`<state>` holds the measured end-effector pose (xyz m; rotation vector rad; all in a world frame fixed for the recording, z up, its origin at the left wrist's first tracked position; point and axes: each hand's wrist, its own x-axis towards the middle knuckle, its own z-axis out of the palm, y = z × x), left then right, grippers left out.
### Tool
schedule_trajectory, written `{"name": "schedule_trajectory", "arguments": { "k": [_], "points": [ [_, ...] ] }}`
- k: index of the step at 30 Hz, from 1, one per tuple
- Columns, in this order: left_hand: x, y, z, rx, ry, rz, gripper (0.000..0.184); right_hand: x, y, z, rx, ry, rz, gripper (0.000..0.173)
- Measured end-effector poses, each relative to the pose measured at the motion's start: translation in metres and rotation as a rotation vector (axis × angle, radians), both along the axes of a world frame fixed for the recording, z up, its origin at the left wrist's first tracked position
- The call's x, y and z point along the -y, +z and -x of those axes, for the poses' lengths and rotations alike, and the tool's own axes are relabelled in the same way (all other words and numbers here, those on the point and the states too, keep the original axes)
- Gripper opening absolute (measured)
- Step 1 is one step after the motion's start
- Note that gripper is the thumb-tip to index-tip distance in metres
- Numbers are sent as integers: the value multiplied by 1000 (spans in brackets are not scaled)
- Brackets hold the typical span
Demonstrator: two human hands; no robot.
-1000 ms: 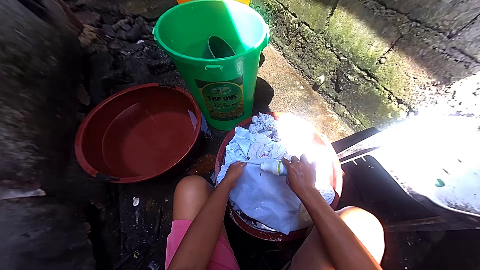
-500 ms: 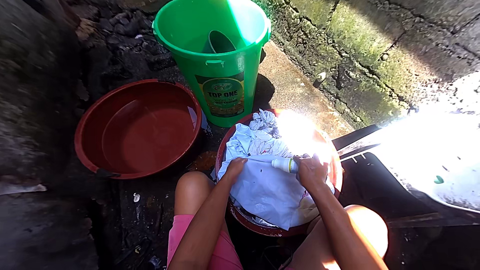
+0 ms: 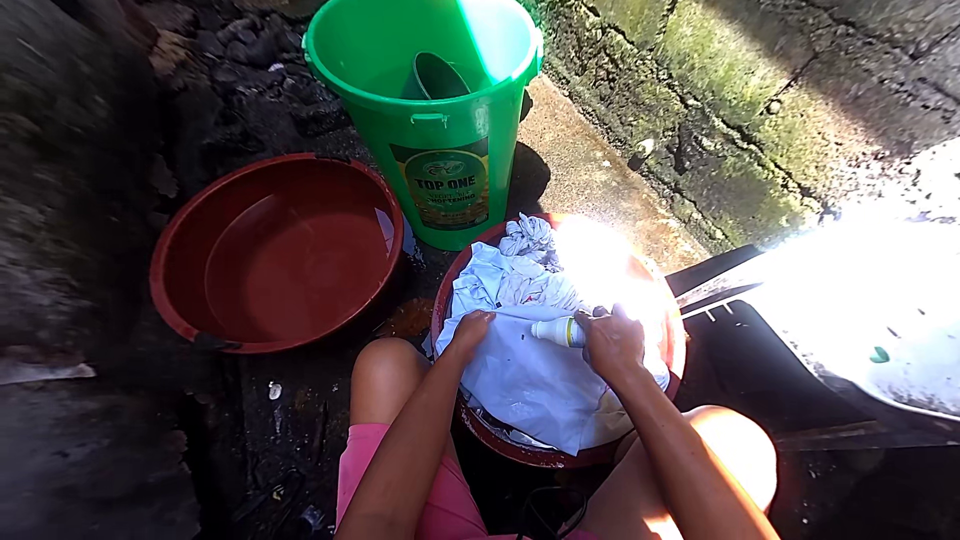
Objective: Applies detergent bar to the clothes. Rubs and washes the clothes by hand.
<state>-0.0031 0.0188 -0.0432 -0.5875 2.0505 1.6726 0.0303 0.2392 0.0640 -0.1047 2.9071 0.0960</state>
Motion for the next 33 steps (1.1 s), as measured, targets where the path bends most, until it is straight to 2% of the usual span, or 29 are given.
{"name": "schedule_trajectory", "arguments": {
  "k": [18, 33],
  "points": [
    [-1, 1, -1, -2, 5, -3, 37, 27, -3, -17, 66, 204, -12, 42],
    [-1, 3, -2, -7, 3, 9, 38, 32, -6, -18, 15, 243, 37, 39]
  ]
}}
